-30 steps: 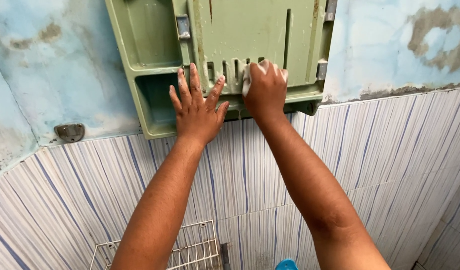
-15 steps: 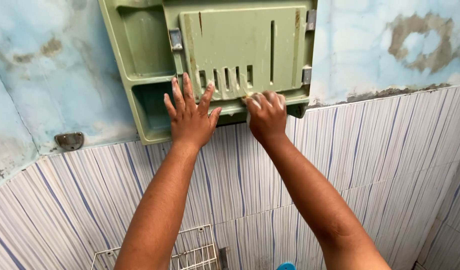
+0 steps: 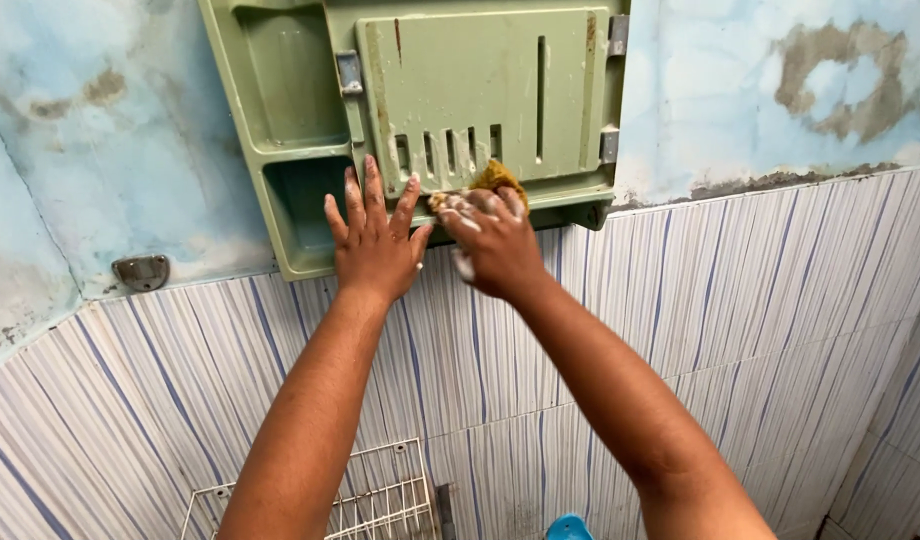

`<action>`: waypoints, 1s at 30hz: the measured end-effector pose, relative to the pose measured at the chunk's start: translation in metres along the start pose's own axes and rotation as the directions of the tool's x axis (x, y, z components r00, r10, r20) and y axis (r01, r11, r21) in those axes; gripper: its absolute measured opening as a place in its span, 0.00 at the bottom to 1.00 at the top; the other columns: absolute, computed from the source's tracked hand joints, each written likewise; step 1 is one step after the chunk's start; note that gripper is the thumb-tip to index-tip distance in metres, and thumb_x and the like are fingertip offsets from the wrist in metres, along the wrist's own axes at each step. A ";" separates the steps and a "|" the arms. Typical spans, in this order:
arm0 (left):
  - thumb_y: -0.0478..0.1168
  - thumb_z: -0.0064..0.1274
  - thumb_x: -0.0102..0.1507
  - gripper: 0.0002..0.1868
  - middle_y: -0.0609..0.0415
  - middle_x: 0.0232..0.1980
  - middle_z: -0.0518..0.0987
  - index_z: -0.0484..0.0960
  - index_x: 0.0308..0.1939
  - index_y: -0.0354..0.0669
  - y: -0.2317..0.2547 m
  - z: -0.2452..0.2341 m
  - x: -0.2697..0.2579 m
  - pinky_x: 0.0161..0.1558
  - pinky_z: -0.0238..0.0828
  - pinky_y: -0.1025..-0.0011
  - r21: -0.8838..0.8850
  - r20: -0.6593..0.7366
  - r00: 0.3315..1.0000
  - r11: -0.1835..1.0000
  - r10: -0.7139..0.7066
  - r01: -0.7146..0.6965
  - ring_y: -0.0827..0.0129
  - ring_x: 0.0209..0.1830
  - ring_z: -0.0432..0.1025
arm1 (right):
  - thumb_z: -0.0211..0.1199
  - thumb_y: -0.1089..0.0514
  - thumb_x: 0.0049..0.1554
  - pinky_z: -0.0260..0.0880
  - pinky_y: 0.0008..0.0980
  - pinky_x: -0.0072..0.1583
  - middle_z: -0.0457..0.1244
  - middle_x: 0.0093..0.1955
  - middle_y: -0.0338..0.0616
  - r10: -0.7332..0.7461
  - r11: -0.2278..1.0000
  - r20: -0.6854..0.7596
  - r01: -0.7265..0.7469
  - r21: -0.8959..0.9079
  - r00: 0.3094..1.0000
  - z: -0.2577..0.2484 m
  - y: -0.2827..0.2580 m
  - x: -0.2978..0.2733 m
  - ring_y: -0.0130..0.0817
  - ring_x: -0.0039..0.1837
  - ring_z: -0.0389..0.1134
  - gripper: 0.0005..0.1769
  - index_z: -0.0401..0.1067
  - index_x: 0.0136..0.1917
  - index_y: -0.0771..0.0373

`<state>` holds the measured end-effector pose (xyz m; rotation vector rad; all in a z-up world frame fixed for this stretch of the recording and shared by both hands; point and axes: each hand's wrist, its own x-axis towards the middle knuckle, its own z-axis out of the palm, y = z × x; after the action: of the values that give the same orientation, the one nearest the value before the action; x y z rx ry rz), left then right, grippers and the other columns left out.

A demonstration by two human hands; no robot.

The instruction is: Scrubbing a plastic wall-mounted bathroom cabinet with a soapy sponge to clean it.

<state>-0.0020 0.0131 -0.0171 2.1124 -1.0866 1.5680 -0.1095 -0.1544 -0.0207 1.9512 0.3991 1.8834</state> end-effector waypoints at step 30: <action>0.60 0.57 0.64 0.41 0.27 0.83 0.43 0.61 0.78 0.60 0.090 0.016 -0.002 0.70 0.34 0.25 0.160 0.016 1.000 0.987 -0.002 -0.001 0.25 0.81 0.33 | 0.67 0.53 0.54 0.66 0.53 0.61 0.69 0.51 0.50 0.257 0.966 0.054 -0.258 0.008 0.965 0.010 0.102 -0.075 0.55 0.59 0.70 0.13 0.77 0.53 0.57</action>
<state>-0.0558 -0.0564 -0.0425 2.2311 -0.9956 1.6924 -0.1102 -0.2801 -0.0390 2.1449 0.1494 1.9825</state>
